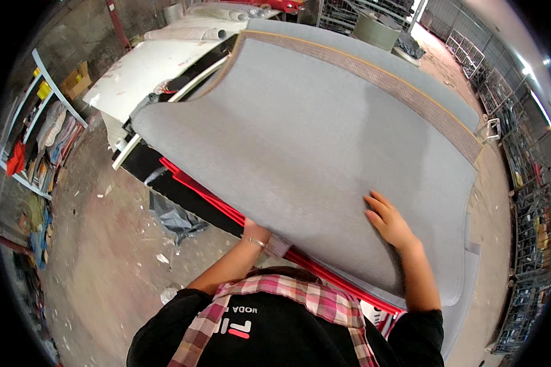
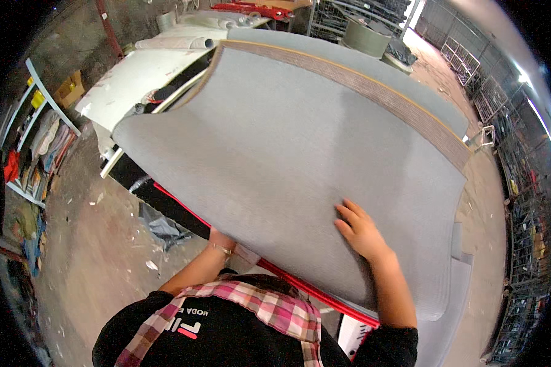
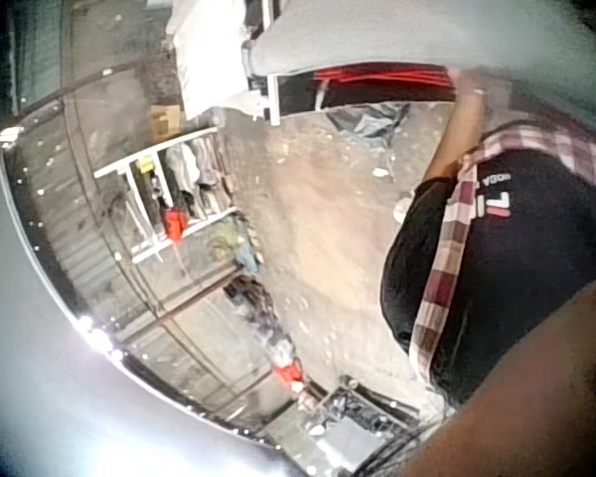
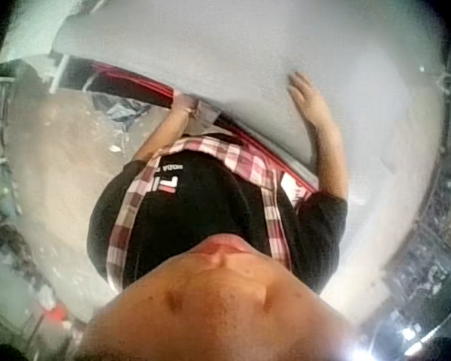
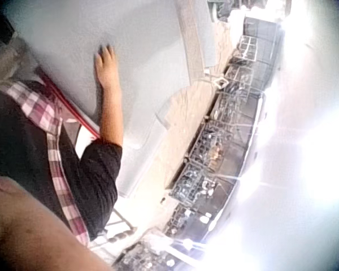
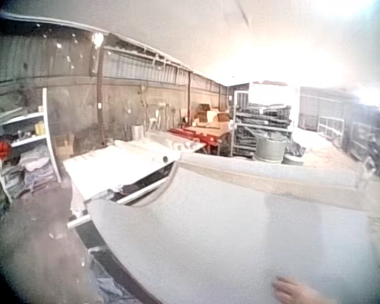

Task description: The person unrolls and inspects large mats, applies a label, rerolls them, and then organizes a stack of similar mats on a cart.

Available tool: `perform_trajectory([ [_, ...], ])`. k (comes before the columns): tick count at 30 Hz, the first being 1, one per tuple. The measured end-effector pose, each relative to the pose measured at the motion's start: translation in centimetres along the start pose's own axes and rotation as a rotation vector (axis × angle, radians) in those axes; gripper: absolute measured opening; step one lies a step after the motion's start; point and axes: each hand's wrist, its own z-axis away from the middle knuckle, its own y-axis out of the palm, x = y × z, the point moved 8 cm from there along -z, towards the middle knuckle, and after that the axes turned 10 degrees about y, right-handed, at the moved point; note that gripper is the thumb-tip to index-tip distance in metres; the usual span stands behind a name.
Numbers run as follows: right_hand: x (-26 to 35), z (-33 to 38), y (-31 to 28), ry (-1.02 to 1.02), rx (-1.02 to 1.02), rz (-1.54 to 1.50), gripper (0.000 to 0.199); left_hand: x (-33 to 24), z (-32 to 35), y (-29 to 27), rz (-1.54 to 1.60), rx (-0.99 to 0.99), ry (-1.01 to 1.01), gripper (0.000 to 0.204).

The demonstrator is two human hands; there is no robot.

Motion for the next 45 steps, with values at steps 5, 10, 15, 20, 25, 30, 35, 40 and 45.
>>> perform_trajectory([
  [5,1.1,3.4,-2.6,0.248,0.042,-0.106,0.033,-7.8,-0.3,-1.8,-0.645,0.386,-0.055,0.042],
  [10,7.0,9.5,-3.9,0.347,-0.273,-0.023,0.044,-21.6,-3.4,-3.8,-0.957,0.371,0.648,0.029],
  [15,10.1,12.4,-1.1,0.440,-0.453,0.419,0.071,-23.8,0.4,6.3,-1.490,0.958,1.383,0.049],
  [20,10.2,11.3,-3.3,0.377,-0.625,0.488,0.062,-20.2,-0.6,11.8,-1.822,1.299,1.370,0.064],
  [25,12.2,11.6,-6.6,0.274,-1.034,0.526,0.048,-20.8,-4.2,18.0,-1.712,1.292,1.585,0.055],
  [30,15.7,7.6,-2.1,-0.125,-0.771,0.394,0.036,-22.1,-11.1,23.5,-1.762,1.100,1.468,0.051],
  [35,11.0,1.1,2.8,0.067,-0.490,0.155,0.045,-20.8,-16.2,25.1,-1.821,0.934,1.228,0.062],
  [40,10.1,-0.6,3.9,0.120,-0.316,0.094,0.045,-20.2,-18.5,22.7,-1.761,0.950,1.204,0.062],
  [45,11.7,0.0,2.8,-0.071,-0.351,0.330,0.020,-20.6,-16.1,22.3,-1.743,0.947,1.047,0.060],
])
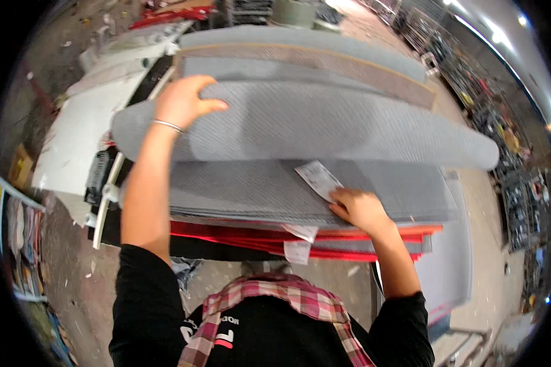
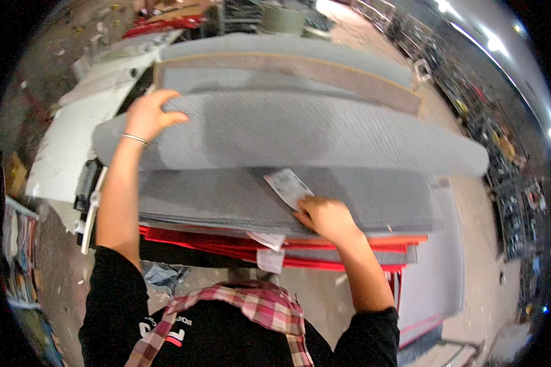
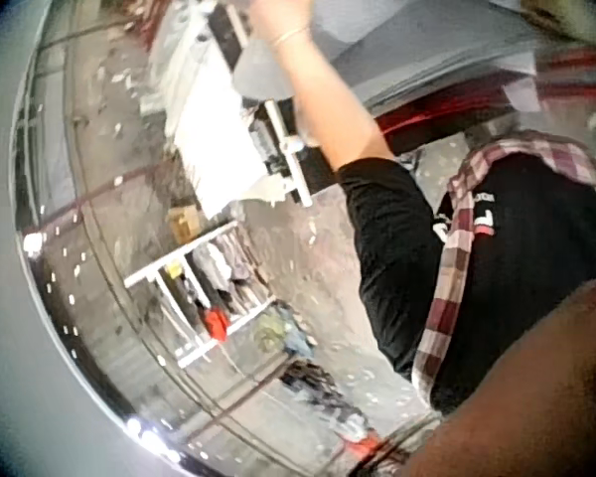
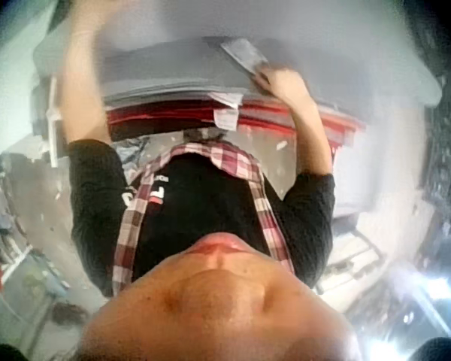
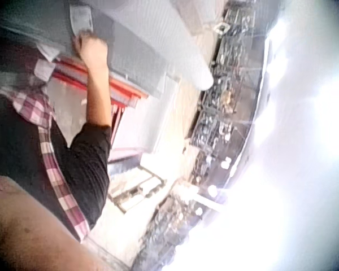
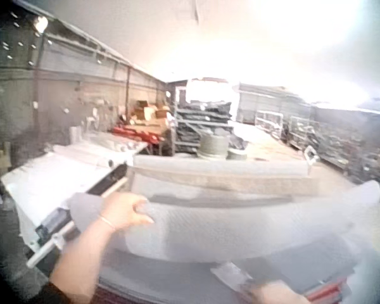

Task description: The person unrolls and inspects large mats, applies a label, rerolls them, and then organizes a stack of similar mats on a cart.

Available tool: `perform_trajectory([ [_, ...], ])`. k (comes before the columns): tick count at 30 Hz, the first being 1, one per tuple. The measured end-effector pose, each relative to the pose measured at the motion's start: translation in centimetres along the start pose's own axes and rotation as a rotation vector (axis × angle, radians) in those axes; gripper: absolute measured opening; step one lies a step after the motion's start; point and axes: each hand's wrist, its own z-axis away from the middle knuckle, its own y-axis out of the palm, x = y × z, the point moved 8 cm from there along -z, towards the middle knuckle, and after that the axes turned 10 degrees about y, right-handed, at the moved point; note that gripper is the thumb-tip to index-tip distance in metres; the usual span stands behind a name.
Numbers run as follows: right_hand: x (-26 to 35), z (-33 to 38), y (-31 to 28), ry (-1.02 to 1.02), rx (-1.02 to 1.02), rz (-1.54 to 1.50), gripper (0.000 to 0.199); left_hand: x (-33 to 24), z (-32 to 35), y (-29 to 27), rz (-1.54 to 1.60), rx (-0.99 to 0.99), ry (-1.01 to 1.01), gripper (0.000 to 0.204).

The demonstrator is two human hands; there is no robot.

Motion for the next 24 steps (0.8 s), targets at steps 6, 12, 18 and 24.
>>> perform_trajectory([
  [6,4.6,0.8,-6.9,-0.168,-0.134,-0.273,0.012,-4.0,2.9,-2.3,-0.019,0.002,0.240,0.048],
  [12,7.6,-1.4,-20.7,-0.315,-0.486,-0.393,0.015,-9.8,8.4,1.5,0.376,1.013,0.300,0.035],
  [18,7.4,-9.5,-19.0,-0.376,-0.922,-0.148,0.020,-12.1,-0.8,4.0,1.560,0.118,-0.013,0.032],
  [24,6.9,-10.4,-6.6,-0.397,-0.661,-0.190,0.023,-6.5,2.3,11.0,1.457,-0.151,-0.364,0.029],
])
